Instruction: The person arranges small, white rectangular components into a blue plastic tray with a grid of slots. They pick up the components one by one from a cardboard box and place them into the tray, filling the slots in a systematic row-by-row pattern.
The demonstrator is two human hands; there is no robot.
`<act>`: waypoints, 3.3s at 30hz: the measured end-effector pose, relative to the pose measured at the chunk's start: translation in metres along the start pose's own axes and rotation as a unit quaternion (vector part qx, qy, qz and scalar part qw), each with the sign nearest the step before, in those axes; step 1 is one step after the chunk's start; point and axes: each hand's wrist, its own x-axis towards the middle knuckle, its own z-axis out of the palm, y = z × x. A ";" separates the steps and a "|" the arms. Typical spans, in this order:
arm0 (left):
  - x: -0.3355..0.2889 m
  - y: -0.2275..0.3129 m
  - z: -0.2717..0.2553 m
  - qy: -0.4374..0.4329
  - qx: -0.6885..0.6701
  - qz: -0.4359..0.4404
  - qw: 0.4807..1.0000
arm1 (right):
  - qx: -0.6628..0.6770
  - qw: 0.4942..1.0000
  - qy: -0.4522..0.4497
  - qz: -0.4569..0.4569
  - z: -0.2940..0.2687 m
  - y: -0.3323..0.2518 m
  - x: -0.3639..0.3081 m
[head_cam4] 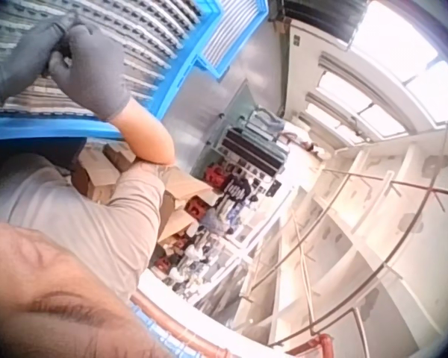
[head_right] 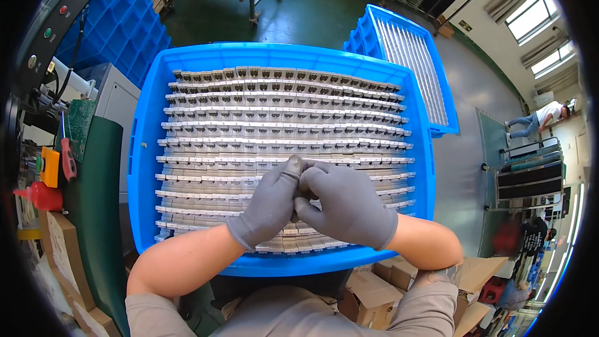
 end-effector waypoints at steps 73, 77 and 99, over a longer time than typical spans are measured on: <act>-0.001 0.007 -0.004 -0.028 -0.067 -0.066 0.995 | -0.149 0.941 0.300 -0.042 -0.067 0.131 0.052; -0.005 0.008 -0.006 -0.001 -0.080 -0.066 0.995 | 0.052 0.995 0.044 -0.078 -0.041 0.032 0.028; -0.004 0.012 -0.001 -0.019 -0.011 -0.055 0.998 | -0.079 0.963 0.115 -0.229 -0.012 0.033 0.006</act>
